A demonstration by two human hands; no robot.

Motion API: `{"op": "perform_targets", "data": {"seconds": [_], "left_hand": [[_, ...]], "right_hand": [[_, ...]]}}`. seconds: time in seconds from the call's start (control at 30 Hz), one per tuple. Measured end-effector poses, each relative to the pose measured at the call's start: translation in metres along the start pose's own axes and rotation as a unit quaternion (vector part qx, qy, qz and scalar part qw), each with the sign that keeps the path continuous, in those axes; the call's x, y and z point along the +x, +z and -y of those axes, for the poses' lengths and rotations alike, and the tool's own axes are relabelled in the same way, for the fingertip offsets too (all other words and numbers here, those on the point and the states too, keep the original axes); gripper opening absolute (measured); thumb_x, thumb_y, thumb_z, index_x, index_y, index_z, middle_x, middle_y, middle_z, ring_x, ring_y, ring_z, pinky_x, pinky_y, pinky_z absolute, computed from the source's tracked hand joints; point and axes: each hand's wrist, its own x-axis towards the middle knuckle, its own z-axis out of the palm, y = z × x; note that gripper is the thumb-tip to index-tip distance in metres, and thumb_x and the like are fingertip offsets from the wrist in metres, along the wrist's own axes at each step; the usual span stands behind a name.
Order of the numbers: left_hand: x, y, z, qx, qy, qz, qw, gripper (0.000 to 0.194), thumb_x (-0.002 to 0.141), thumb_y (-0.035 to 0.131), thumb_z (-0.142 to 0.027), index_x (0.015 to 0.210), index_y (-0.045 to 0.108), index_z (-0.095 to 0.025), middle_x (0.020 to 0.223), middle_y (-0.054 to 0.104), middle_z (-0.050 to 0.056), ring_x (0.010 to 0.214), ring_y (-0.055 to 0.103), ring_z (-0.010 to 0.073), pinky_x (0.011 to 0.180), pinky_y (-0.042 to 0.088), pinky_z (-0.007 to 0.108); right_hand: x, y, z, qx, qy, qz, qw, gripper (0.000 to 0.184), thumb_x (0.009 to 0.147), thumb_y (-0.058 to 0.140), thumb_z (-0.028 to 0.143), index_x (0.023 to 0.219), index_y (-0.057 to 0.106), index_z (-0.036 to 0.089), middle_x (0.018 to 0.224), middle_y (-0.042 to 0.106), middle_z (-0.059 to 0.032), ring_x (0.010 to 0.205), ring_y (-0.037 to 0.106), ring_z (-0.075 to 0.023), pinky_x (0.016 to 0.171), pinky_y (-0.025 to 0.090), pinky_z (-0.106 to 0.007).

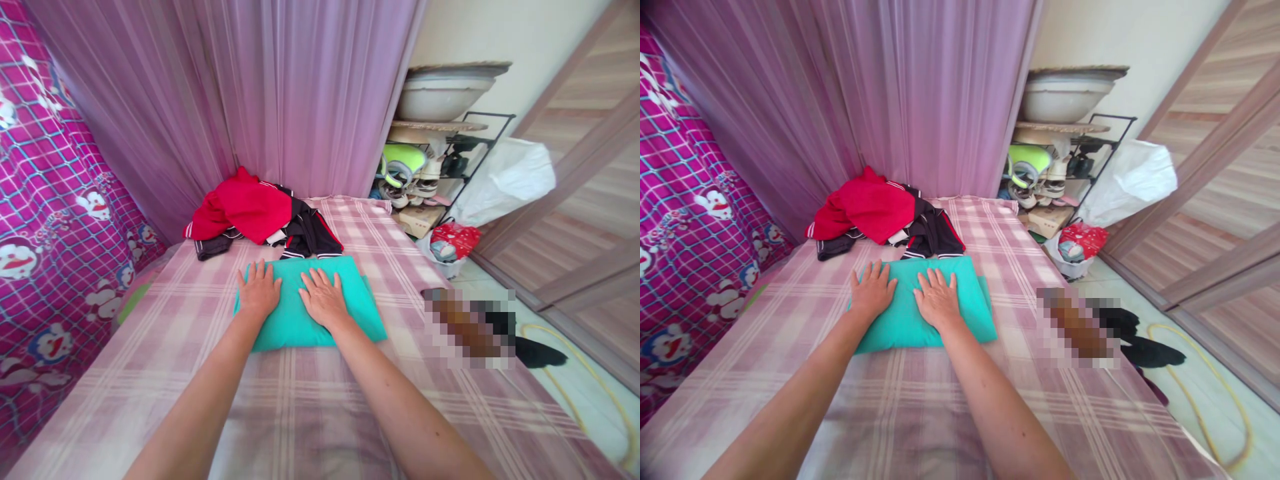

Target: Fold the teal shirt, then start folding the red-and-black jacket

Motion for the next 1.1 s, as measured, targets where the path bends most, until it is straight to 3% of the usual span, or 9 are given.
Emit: {"op": "perform_targets", "data": {"seconds": [0.1,0.23,0.43,0.6,0.7,0.77,0.87,0.97,1.1], "left_hand": [[-0.022,-0.006,-0.023,-0.018,0.039,-0.039,0.998,0.056,0.099,0.027,-0.039,0.147,0.045,-0.017,0.159,0.034,0.01,0.149,0.025,0.0304,0.12,0.014,0.059],[-0.045,0.001,-0.03,-0.053,0.064,0.01,0.997,0.055,0.1,0.026,-0.043,0.147,0.046,-0.023,0.156,0.041,0.006,0.145,0.033,0.0275,0.119,0.023,0.057],[-0.046,0.011,-0.006,-0.069,0.127,-0.011,0.989,0.057,0.1,0.026,-0.048,0.147,0.045,-0.022,0.154,0.043,0.007,0.144,0.036,0.0277,0.118,0.028,0.054],[-0.052,0.023,0.028,-0.07,0.155,-0.049,0.984,0.056,0.099,0.028,-0.047,0.145,0.049,-0.021,0.151,0.048,0.008,0.142,0.04,0.0278,0.117,0.031,0.051],[-0.057,0.025,0.047,-0.067,0.143,-0.058,0.986,0.054,0.099,0.029,-0.044,0.144,0.05,-0.022,0.15,0.049,0.008,0.141,0.041,0.0278,0.116,0.033,0.052],[-0.059,0.018,0.048,-0.058,0.122,-0.046,0.99,0.053,0.098,0.031,-0.041,0.143,0.051,-0.022,0.149,0.049,0.008,0.141,0.042,0.0288,0.115,0.033,0.055],[-0.059,-0.001,0.028,-0.038,0.087,-0.04,0.995,0.049,0.097,0.034,-0.036,0.136,0.058,-0.021,0.146,0.053,0.009,0.138,0.045,0.032,0.115,0.026,0.064],[-0.06,-0.011,-0.005,-0.047,0.09,-0.061,0.993,0.048,0.098,0.033,-0.034,0.135,0.06,-0.021,0.146,0.053,0.009,0.139,0.044,0.0323,0.116,0.022,0.065],[-0.066,0.003,-0.029,-0.082,0.112,-0.059,0.988,0.05,0.097,0.036,-0.039,0.14,0.054,-0.021,0.149,0.05,0.009,0.139,0.043,0.0321,0.115,0.028,0.063]], "right_hand": [[0.001,-0.005,0.001,0.005,-0.002,-0.011,1.0,0.053,0.103,0.026,0.045,0.149,0.042,0.026,0.158,0.037,-0.0077,0.147,0.026,-0.0257,0.117,0.012,-0.06],[-0.009,-0.009,-0.018,0.006,-0.008,0.001,1.0,0.055,0.103,0.027,0.044,0.152,0.039,0.023,0.159,0.035,-0.0068,0.147,0.026,-0.0237,0.119,0.013,-0.054],[-0.049,-0.014,-0.084,-0.019,0.058,0.0,0.998,0.055,0.102,0.028,0.039,0.153,0.037,0.02,0.161,0.03,-0.007,0.148,0.026,-0.0251,0.121,0.009,-0.054],[-0.066,-0.013,-0.101,-0.02,0.083,-0.007,0.996,0.052,0.102,0.026,0.035,0.152,0.039,0.024,0.159,0.035,-0.0072,0.145,0.032,-0.0243,0.12,0.012,-0.054],[-0.063,-0.019,-0.097,-0.022,0.082,-0.008,0.996,0.05,0.102,0.031,0.035,0.148,0.045,0.023,0.156,0.041,-0.0085,0.143,0.035,-0.0265,0.12,0.014,-0.055],[-0.058,-0.03,-0.089,-0.027,0.083,-0.024,0.996,0.047,0.1,0.037,0.034,0.143,0.052,0.022,0.153,0.045,-0.0106,0.142,0.037,-0.0293,0.119,0.013,-0.058],[-0.051,-0.046,-0.064,-0.019,0.074,-0.115,0.99,0.046,0.098,0.042,0.033,0.141,0.053,0.02,0.153,0.044,-0.0127,0.142,0.036,-0.0319,0.118,0.011,-0.063],[-0.05,-0.042,-0.034,0.008,0.021,-0.191,0.981,0.049,0.1,0.038,0.035,0.147,0.045,0.021,0.155,0.041,-0.0119,0.143,0.034,-0.0294,0.118,0.007,-0.063],[-0.058,-0.009,-0.015,0.021,-0.021,-0.124,0.992,0.046,0.1,0.04,0.039,0.143,0.051,0.025,0.151,0.047,-0.0099,0.141,0.037,-0.0284,0.117,0.009,-0.063]]}}
